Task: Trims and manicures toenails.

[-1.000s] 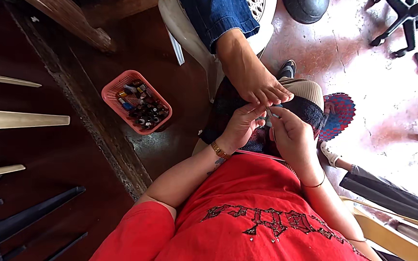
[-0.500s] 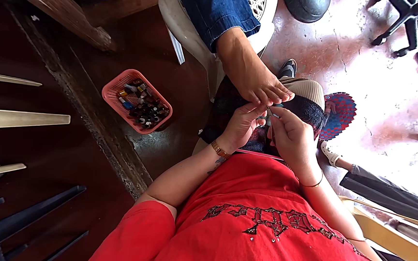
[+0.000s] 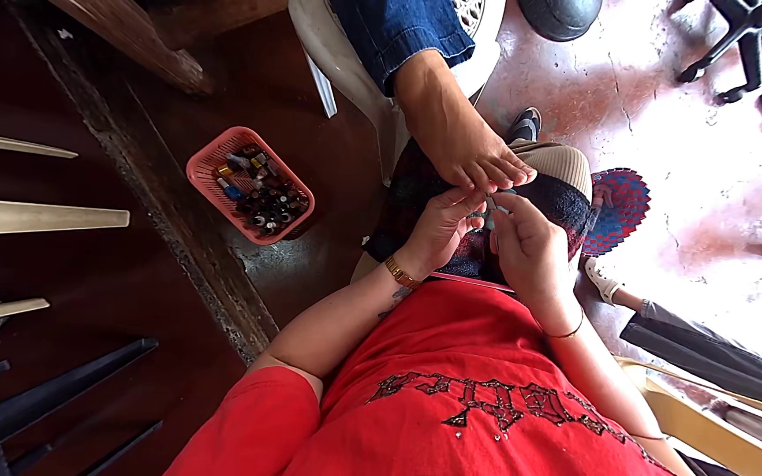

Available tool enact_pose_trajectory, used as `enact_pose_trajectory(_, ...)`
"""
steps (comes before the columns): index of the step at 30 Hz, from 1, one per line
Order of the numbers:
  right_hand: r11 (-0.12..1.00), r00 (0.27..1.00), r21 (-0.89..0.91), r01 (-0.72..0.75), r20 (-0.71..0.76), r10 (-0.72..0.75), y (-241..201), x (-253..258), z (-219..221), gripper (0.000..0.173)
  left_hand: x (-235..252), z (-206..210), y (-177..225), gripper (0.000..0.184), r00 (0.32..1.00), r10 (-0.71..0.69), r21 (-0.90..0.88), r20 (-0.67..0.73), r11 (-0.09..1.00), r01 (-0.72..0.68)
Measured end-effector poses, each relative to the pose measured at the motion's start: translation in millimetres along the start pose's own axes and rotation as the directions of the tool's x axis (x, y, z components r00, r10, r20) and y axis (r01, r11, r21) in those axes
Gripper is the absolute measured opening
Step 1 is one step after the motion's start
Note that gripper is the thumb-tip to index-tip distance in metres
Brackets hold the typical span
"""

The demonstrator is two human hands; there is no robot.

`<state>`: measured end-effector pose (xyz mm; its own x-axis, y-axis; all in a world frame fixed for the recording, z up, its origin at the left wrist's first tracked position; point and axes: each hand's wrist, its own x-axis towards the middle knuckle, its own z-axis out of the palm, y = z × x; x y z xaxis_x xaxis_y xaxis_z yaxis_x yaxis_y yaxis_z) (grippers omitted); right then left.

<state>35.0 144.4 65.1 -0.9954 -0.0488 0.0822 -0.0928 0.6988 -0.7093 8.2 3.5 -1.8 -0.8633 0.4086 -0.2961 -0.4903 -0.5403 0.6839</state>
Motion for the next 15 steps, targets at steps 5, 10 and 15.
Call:
enact_pose_trajectory(5,0.999,0.999,0.030,0.045,-0.006,-0.045,7.3,-0.8,3.9,0.023,1.3,-0.6,-0.5,0.012,1.000,0.001,-0.005,0.003,1.000,-0.001)
enact_pose_trajectory(10,0.999,0.999,-0.015,0.051,-0.015,-0.051,5.4,-0.9,1.7,0.025,0.9,1.6,1.0,0.012,1.000,0.010,0.001,-0.008,1.000,-0.010)
enact_pose_trajectory(15,0.997,0.997,0.005,0.073,-0.023,-0.073,10.7,-0.3,6.7,0.022,0.5,1.4,0.6,0.013,1.000,0.003,-0.009,-0.013,1.000,-0.003)
